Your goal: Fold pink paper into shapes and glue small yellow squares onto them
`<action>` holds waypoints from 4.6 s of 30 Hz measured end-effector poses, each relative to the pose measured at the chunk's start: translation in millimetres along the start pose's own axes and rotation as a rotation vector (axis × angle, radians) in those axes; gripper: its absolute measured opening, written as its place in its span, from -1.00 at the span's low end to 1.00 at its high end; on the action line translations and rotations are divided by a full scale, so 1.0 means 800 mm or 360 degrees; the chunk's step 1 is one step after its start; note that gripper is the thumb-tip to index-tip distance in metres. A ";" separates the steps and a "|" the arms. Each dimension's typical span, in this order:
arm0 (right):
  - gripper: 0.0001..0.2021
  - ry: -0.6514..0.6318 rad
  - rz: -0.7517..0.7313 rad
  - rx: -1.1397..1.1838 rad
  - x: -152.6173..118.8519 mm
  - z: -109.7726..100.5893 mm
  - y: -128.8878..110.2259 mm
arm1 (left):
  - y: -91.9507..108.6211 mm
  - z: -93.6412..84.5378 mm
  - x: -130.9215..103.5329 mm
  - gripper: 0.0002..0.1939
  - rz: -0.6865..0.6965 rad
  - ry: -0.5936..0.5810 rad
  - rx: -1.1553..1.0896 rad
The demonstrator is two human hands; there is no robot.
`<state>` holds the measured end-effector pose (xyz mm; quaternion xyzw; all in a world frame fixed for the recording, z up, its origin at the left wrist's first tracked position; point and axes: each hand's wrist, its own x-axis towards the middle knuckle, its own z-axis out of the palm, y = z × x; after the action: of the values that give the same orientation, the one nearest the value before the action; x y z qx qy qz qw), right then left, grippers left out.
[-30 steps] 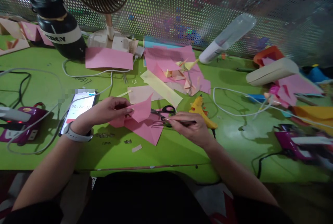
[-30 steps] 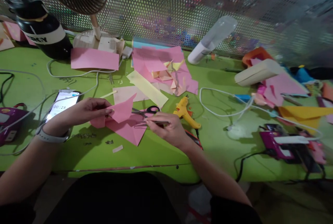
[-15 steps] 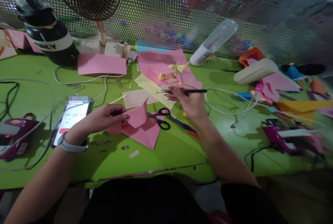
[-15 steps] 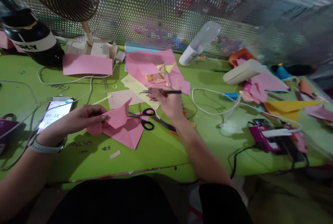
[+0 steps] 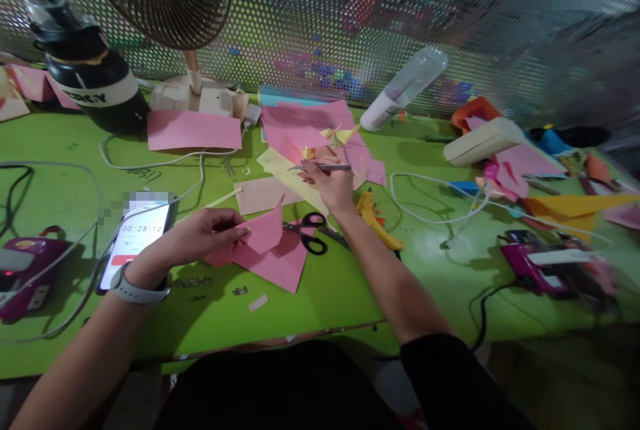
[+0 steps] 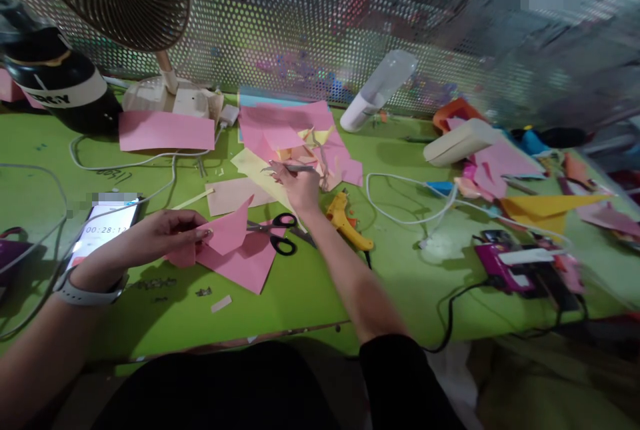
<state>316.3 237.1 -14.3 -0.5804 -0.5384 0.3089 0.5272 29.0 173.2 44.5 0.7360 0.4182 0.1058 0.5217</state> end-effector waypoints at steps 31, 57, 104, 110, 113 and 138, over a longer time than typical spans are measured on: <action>-0.63 0.0014 -0.0257 -0.0314 -0.009 0.006 0.010 | 0.002 0.000 -0.001 -0.63 0.0005 -0.0026 -0.0020; -0.89 -0.0482 -0.0406 0.0006 -0.115 -0.030 -0.108 | -0.003 0.004 0.002 -0.67 -0.0081 -0.0020 -0.0382; -0.84 -0.0567 -0.1139 -0.0373 -0.139 -0.024 -0.122 | 0.005 0.007 -0.001 -0.68 -0.0018 -0.0004 -0.0368; -0.84 -0.0546 -0.0929 -0.0348 -0.145 -0.034 -0.119 | 0.001 0.007 0.000 -0.68 -0.0017 -0.0039 -0.0416; -0.86 -0.0463 -0.0541 -0.0060 -0.151 -0.033 -0.104 | 0.001 0.009 0.000 -0.67 -0.0023 -0.0032 -0.0497; -0.84 -0.0117 0.0147 0.0707 -0.155 -0.011 -0.070 | 0.023 0.016 -0.003 -0.70 -0.0105 0.0069 -0.0706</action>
<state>279.4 109.0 15.1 -0.4625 -0.4487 0.4646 0.6074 44.5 161.0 55.4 0.5868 0.4196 0.1940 0.6649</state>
